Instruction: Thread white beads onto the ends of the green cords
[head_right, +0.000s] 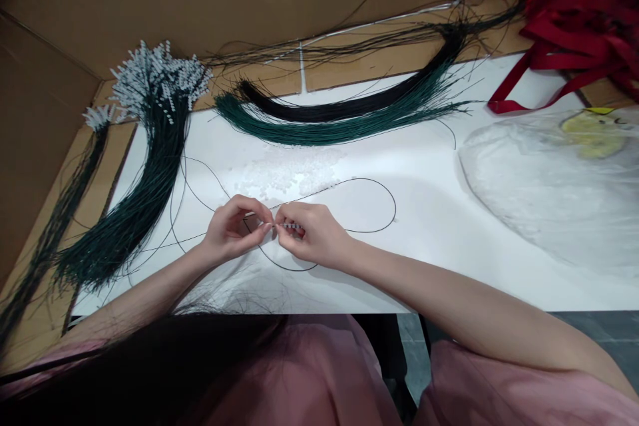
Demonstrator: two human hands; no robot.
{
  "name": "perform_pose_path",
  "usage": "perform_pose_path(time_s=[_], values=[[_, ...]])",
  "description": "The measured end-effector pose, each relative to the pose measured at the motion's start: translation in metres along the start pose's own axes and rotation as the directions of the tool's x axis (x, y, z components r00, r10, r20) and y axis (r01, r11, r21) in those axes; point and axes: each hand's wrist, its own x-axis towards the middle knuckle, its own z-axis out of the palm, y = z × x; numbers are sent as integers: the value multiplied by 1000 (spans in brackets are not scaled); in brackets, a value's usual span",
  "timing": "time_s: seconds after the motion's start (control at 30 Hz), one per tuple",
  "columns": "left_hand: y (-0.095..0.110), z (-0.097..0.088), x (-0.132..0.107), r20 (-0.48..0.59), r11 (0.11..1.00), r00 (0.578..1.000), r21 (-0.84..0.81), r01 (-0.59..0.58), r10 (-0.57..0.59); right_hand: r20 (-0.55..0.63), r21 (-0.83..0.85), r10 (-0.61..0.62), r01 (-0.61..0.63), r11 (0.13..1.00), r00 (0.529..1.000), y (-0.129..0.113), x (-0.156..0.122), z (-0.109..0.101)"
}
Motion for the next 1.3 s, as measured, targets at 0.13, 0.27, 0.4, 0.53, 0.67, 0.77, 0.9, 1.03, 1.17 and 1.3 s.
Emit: perform_pose_path(time_s=[0.13,0.27,0.4,0.53,0.67,0.77,0.9,1.03,1.17,1.3], values=[[0,1,1,-12,998,999,-37,-45,45,9,16,-10,9,1000,1000,1,0,0],[3,0,3,-31,998,999,-55,15,-16,-2,7,1,-1,1000,1000,1,0,-1],[6,-2,3,19,997,999,-67,47,-46,-9,10,0,0,1000,1000,1,0,-1],[4,-1,2,22,999,999,-28,28,-28,1,29,-7,7,1000,1000,1,0,-1],[1,0,-2,20,998,998,-9,61,-61,24,46,-6,4,999,1000,-1,0,0],[0,0,-3,18,998,999,-34,43,-42,30,48,-4,2,999,1000,-1,0,0],[2,1,0,18,999,1000,-53,7,-6,36,50,-5,3,999,999,-1,0,0],[5,1,1,16,997,1000,-77,-2,4,41,43,-23,21,999,999,-1,0,0],[7,2,0,4,995,1000,-97,3,-2,50,33,-27,25,999,998,-1,1,-1],[7,3,-1,-2,994,1000,-110,4,-4,47,16,-43,42,999,998,-1,1,-2]])
